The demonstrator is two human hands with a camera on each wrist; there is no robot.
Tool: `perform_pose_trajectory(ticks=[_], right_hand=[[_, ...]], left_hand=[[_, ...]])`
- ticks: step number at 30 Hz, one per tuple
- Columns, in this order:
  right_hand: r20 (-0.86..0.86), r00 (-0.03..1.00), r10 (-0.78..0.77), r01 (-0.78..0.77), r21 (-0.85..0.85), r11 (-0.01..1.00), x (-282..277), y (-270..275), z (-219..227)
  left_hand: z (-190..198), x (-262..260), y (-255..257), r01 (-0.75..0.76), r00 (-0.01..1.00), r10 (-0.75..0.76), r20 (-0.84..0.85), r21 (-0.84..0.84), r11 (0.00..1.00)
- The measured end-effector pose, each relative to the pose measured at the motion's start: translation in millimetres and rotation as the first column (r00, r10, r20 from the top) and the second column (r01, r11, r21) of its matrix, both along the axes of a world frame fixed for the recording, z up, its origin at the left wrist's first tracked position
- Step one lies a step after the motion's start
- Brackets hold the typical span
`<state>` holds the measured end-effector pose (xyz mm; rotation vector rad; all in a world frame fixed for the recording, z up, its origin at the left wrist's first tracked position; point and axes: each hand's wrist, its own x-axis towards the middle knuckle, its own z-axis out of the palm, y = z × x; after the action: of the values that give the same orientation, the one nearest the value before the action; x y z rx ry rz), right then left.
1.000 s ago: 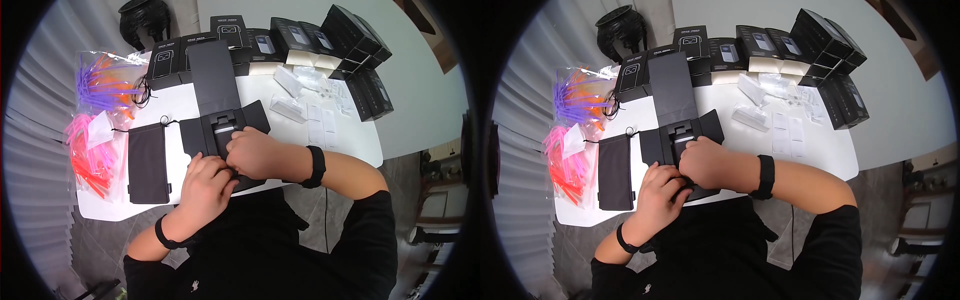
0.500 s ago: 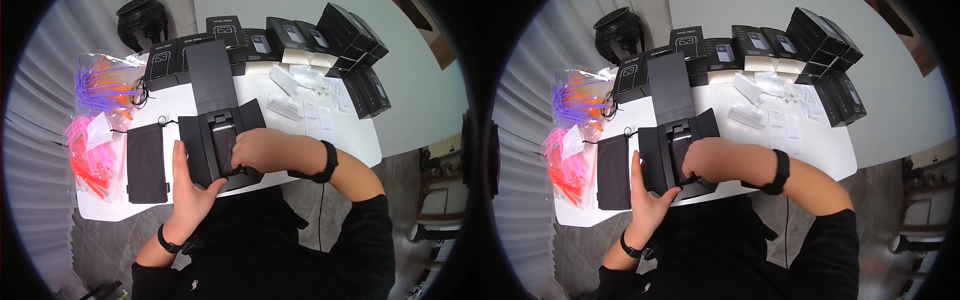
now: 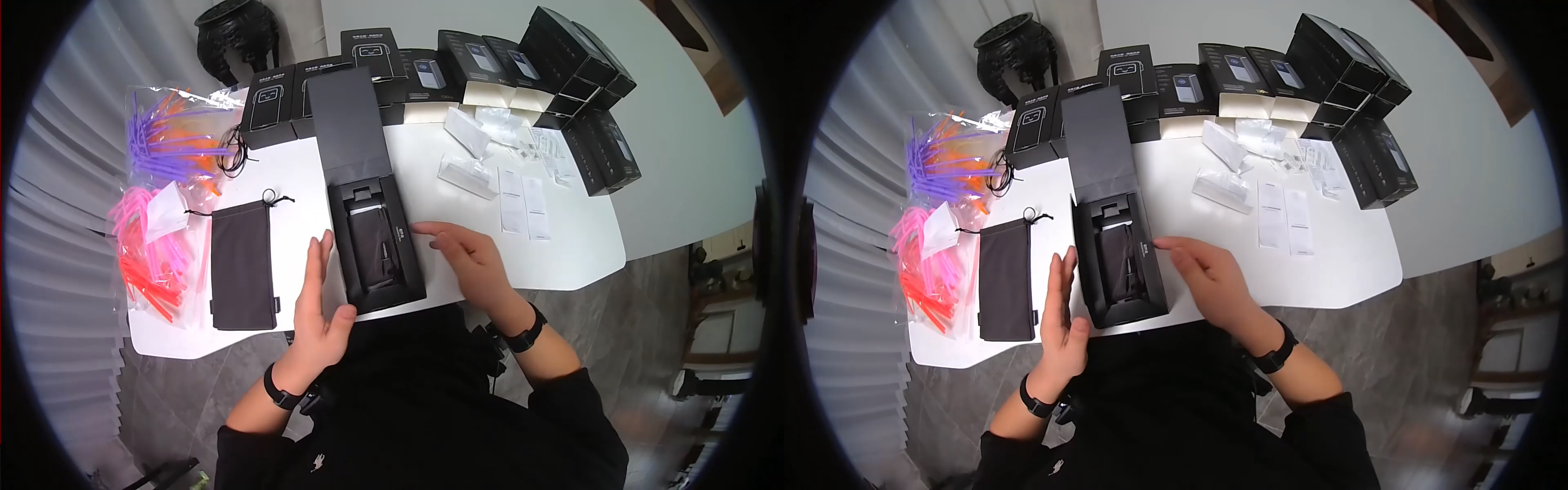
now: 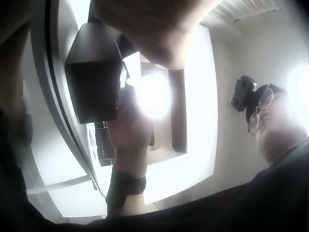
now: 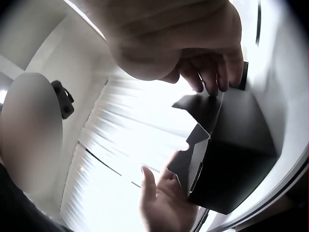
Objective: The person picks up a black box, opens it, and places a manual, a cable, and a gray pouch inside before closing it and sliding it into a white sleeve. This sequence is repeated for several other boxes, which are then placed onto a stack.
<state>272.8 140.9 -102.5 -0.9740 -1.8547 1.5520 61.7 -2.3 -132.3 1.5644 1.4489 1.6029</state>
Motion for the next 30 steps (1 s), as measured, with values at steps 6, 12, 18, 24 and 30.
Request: perform_pose_trajectory(ticks=[6,12,18,24,30], right_hand=[[0.100,0.988,0.117,-0.154,0.679,0.718,-19.8,-3.3,-10.5],[0.140,0.986,0.092,-0.166,0.728,0.665,-21.6,-7.3,-15.0],[0.194,0.969,0.152,-0.243,0.657,0.714,-21.2,6.4,-8.2],[-0.149,0.977,-0.153,0.183,0.221,0.958,-77.1,81.8,-14.9],[-0.216,0.963,-0.161,0.130,-0.152,0.980,-118.5,115.9,10.0]], left_hand=[[16.3,-0.3,9.5,0.084,0.840,-0.159,-0.519,-0.165,0.983],[15.1,6.4,9.9,0.015,0.641,-0.173,-0.748,-0.213,0.977],[18.9,13.4,9.8,-0.047,0.557,-0.151,-0.817,-0.212,0.976],[16.0,12.6,8.2,-0.036,0.551,-0.129,-0.824,-0.178,0.983],[19.5,5.5,8.8,-0.004,0.578,-0.145,-0.803,-0.181,0.984]])
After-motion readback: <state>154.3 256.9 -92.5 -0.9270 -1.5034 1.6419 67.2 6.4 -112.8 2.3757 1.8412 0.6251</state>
